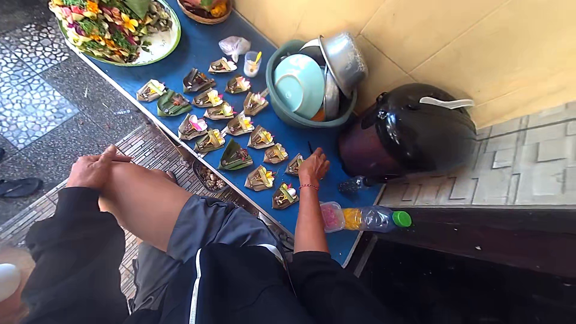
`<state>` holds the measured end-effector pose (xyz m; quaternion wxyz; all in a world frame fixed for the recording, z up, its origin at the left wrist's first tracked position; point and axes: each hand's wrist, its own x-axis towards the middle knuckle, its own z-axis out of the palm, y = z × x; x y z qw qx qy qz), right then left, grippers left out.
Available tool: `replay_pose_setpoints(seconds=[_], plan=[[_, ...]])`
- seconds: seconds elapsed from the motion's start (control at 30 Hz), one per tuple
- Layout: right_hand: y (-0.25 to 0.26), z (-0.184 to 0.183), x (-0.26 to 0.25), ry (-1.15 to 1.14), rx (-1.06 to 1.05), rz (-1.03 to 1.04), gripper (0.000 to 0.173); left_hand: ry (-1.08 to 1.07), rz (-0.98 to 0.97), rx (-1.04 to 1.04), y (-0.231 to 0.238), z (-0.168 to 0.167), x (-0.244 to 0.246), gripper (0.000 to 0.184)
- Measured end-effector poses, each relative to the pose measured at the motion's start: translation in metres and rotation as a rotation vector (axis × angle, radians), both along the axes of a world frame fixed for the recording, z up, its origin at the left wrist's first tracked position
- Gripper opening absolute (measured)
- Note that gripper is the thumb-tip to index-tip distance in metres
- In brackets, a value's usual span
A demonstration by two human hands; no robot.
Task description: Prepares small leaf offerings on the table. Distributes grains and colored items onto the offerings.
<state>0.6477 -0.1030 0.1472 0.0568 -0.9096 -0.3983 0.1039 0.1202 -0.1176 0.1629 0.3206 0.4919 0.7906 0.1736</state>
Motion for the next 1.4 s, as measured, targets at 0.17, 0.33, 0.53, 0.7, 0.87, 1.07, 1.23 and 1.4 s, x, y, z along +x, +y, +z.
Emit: replay_pose_setpoints(seconds=[0.17,0.33,0.53,0.7,0.87,1.07,1.23,1.4], plan=[[-0.028,0.050,-0.036,0.137,0.147,0.392,0.034,-0.270,0.008,0.126,-0.015,-0.009,-0.014,0.082],[-0.094,0.104,-0.022,0.064,0.123,0.473,0.049,-0.330,0.069,0.168,-0.023,-0.017,-0.019,0.086],[-0.133,0.098,0.030,0.144,-0.341,0.357,0.076,-0.360,0.071,0.246,-0.030,-0.014,-0.012,0.081],[-0.137,0.084,0.034,0.212,-0.513,0.315,0.086,-0.348,0.111,0.243,-0.030,-0.011,-0.006,0.080],[-0.126,0.084,0.049,0.206,-0.174,0.258,0.074,-0.360,0.083,0.262,-0.029,-0.012,-0.006,0.078],[-0.101,0.042,0.071,0.080,-0.025,0.218,0.075,-0.386,0.115,0.271,-0.028,-0.015,-0.008,0.076],[-0.109,0.026,0.077,0.117,-0.166,0.196,0.079,-0.373,0.118,0.269,-0.030,-0.014,-0.006,0.075],[-0.132,0.068,0.045,0.212,-0.230,0.341,0.073,-0.387,0.111,0.292,-0.029,-0.017,-0.007,0.073]])
